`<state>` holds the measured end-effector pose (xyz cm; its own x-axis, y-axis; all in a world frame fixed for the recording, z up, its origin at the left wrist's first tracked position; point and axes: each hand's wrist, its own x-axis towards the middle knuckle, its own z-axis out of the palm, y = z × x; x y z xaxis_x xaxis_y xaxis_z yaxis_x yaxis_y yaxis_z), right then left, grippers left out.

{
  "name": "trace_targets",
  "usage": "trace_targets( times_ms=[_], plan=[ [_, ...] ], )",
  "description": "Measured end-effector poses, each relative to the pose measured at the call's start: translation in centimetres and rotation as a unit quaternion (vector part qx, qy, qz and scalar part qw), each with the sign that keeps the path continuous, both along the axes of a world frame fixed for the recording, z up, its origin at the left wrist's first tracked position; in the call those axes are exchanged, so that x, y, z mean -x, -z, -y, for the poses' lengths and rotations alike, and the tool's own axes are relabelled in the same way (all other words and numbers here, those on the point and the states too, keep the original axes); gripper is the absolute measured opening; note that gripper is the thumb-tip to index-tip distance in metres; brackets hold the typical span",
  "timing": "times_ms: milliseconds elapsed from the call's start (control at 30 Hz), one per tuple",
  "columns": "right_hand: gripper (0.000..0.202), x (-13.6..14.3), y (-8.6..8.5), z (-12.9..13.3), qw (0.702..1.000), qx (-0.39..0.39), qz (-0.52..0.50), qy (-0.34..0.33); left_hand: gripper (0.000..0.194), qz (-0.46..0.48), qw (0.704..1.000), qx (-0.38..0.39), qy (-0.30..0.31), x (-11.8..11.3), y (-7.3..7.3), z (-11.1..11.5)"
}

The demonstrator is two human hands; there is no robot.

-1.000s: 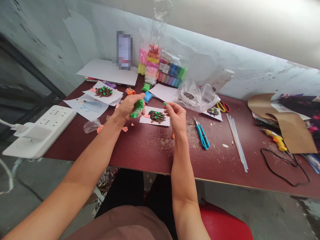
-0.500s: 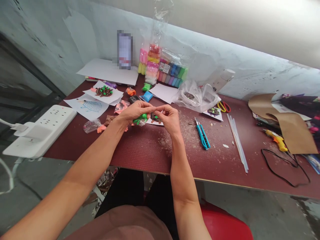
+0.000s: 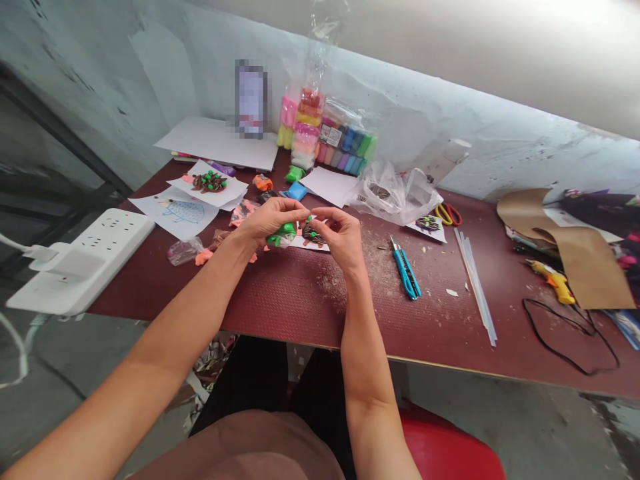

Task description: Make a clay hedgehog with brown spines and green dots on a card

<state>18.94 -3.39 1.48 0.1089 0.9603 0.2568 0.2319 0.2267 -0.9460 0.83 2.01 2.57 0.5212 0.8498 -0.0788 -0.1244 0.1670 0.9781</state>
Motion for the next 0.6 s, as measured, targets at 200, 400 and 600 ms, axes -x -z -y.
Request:
trace_targets(
  times_ms=[200,400,600],
  plan=[
    [0.02,0.2,0.5,-0.1,0.999,-0.024,0.038,0.01,0.033,-0.028,0.998,-0.034,0.04,-0.2,0.4,0.0],
    [0.009,-0.1,0.2,-0.1,0.993,-0.072,0.092,0.024,0.039,-0.046,0.993,-0.061,0.092,0.0,0.2,0.1],
    [0.01,0.4,-0.5,0.3,0.993,-0.041,0.11,0.015,0.033,-0.053,0.996,-0.068,0.037,0.1,0.3,0.1]
  ],
)
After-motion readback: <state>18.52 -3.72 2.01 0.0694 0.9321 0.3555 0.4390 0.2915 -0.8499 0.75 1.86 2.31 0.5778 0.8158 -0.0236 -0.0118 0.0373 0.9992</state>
